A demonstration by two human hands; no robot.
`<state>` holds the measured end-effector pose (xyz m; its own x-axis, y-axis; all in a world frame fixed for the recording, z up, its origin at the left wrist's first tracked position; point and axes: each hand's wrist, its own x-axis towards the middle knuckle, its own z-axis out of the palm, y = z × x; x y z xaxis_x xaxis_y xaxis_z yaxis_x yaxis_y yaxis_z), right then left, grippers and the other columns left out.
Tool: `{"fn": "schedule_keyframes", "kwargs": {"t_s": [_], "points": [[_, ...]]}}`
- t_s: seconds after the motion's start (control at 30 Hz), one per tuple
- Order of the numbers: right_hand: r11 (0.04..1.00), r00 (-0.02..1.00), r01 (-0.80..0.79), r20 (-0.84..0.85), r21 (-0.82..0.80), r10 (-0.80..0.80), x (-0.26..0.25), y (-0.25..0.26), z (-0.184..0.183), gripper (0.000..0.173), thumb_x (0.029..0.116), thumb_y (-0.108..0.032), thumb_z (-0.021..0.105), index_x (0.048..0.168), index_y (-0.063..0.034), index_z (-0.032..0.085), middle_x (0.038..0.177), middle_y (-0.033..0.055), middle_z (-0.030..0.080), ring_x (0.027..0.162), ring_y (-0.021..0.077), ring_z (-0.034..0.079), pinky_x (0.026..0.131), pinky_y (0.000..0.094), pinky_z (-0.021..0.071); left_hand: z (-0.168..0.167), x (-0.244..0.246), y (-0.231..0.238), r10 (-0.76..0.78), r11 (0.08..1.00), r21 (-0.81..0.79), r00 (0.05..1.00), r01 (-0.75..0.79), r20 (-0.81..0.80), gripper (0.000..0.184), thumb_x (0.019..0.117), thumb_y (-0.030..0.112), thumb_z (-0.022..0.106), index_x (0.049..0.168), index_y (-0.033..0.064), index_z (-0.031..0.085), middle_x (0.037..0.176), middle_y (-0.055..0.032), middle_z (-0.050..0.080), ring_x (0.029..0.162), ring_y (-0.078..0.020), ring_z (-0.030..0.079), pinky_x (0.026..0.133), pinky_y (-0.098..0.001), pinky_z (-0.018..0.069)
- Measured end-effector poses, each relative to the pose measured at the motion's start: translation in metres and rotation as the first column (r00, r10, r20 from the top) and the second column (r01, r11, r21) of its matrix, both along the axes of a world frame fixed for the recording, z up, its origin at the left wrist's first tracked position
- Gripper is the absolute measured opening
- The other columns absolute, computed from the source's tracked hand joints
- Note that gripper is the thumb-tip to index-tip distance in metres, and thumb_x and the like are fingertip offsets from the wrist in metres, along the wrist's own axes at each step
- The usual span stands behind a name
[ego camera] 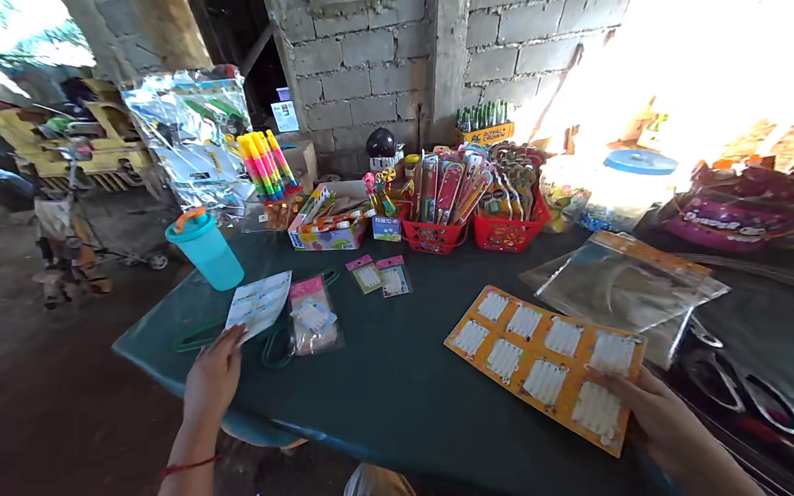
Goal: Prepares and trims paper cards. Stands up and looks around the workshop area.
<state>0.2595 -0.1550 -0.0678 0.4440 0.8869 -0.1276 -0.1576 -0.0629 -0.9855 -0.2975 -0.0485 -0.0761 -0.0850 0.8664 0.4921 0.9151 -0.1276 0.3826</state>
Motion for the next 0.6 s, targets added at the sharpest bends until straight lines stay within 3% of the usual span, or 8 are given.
{"fn": "schedule_keyframes", "kwargs": {"t_s": [0.07, 0.13, 0.23, 0.27, 0.33, 0.43, 0.5, 0.6], "points": [[0.999, 0.994, -0.044, 0.1, 0.014, 0.042, 0.016, -0.005, -0.002, 0.056, 0.0963, -0.003, 0.052, 0.149, -0.0087, 0.031, 0.113, 0.005, 0.065, 0.087, 0.0095, 0.071, 0.072, 0.0296, 0.0628, 0.007, 0.009, -0.012, 0.081, 0.992, 0.086, 0.994, -0.087, 0.068, 0.037, 0.1073, 0.01, 0.043, 0.134, -0.0064, 0.062, 0.116, -0.0345, 0.068, 0.106, -0.0568, 0.065, 0.092, -0.0729, 0.0451], [1.0, 0.893, -0.01, 0.451, 0.025, -0.002, 0.033, -0.014, 0.003, 0.078, 0.0943, -0.008, 0.059, 0.158, -0.0024, 0.015, 0.13, 0.0162, 0.057, 0.102, 0.0154, 0.068, 0.084, 0.0339, 0.0593, 0.012, 0.014, -0.025, 0.138, 0.97, 0.181, 0.982, -0.161, 0.132, 0.038, 0.1072, 0.013, 0.045, 0.128, -0.0139, 0.061, 0.105, -0.0394, 0.067, 0.097, -0.0585, 0.066, 0.087, -0.0717, 0.047], [0.986, 0.434, -0.022, 0.89, 0.167, -0.141, 0.022, -0.032, 0.024, 0.071, 0.0906, -0.017, 0.07, 0.148, 0.0124, 0.039, 0.145, 0.0407, 0.042, 0.129, 0.0536, 0.05, 0.104, 0.0654, 0.0428, 0.022, 0.035, -0.043, 0.068, 0.933, 0.346, 0.993, -0.099, 0.101, 0.039, 0.1058, 0.01, 0.045, 0.126, -0.019, 0.06, 0.109, -0.0399, 0.067, 0.098, -0.0528, 0.069, 0.089, -0.0601, 0.0524], [0.969, 0.359, -0.1, 0.917, 0.226, -0.176, 0.006, -0.034, 0.029, 0.059, 0.0917, -0.021, 0.068, 0.141, 0.0086, 0.052, 0.141, 0.0371, 0.049, 0.127, 0.0522, 0.052, 0.103, 0.0637, 0.0451, 0.026, 0.049, -0.048, 0.005, 0.928, 0.373, 0.999, -0.023, 0.049, 0.039, 0.1061, 0.01, 0.044, 0.128, -0.0182, 0.06, 0.113, -0.0382, 0.067, 0.099, -0.0503, 0.07, 0.09, -0.0559, 0.0535], [0.926, 0.492, -0.307, 0.87, 0.219, -0.043, -0.037, -0.03, 0.04, 0.05, 0.1026, -0.035, 0.053, 0.139, -0.0002, 0.058, 0.135, 0.0169, 0.062, 0.12, 0.0248, 0.063, 0.098, 0.0408, 0.0542, 0.034, 0.09, -0.055, -0.163, 0.915, 0.356, 0.982, 0.187, -0.098, 0.037, 0.1044, 0.006, 0.043, 0.129, -0.0159, 0.06, 0.12, -0.034, 0.067, 0.104, -0.0482, 0.07, 0.092, -0.0549, 0.0547], [0.773, 0.772, -0.597, 0.417, 0.214, 0.48, -0.08, -0.009, 0.057, 0.078, 0.1029, -0.048, 0.052, 0.157, 0.0001, 0.023, 0.138, 0.0112, 0.059, 0.117, 0.0173, 0.066, 0.094, 0.0368, 0.0579, 0.031, 0.165, -0.063, -0.436, 0.806, 0.276, 0.841, 0.524, -0.321, 0.032, 0.0972, -0.004, 0.052, 0.123, -0.0041, 0.07, 0.122, -0.0248, 0.07, 0.112, -0.042, 0.069, 0.098, -0.0588, 0.0515], [0.756, 0.789, -0.61, 0.27, 0.236, 0.552, -0.091, 0.008, 0.06, 0.082, 0.0999, -0.026, 0.061, 0.161, -0.004, 0.011, 0.133, 0.0152, 0.06, 0.109, 0.0186, 0.068, 0.09, 0.0381, 0.0589, 0.021, 0.201, -0.066, -0.54, 0.711, 0.213, 0.715, 0.67, -0.444, 0.032, 0.0969, -0.002, 0.056, 0.124, 0.0055, 0.072, 0.122, -0.0177, 0.072, 0.115, -0.0353, 0.07, 0.1, -0.0569, 0.0499], [0.79, 0.786, -0.581, 0.385, 0.194, 0.484, -0.087, 0.028, 0.053, 0.069, 0.0951, 0.004, 0.055, 0.158, -0.0003, 0.026, 0.137, 0.021, 0.055, 0.104, 0.0179, 0.068, 0.089, 0.034, 0.0581, 0.012, 0.219, -0.063, -0.654, 0.644, 0.099, 0.613, 0.758, -0.442, 0.034, 0.0946, 0.006, 0.063, 0.128, 0.0107, 0.072, 0.128, -0.0166, 0.07, 0.12, -0.0394, 0.066, 0.1, -0.0652, 0.0455]]}}
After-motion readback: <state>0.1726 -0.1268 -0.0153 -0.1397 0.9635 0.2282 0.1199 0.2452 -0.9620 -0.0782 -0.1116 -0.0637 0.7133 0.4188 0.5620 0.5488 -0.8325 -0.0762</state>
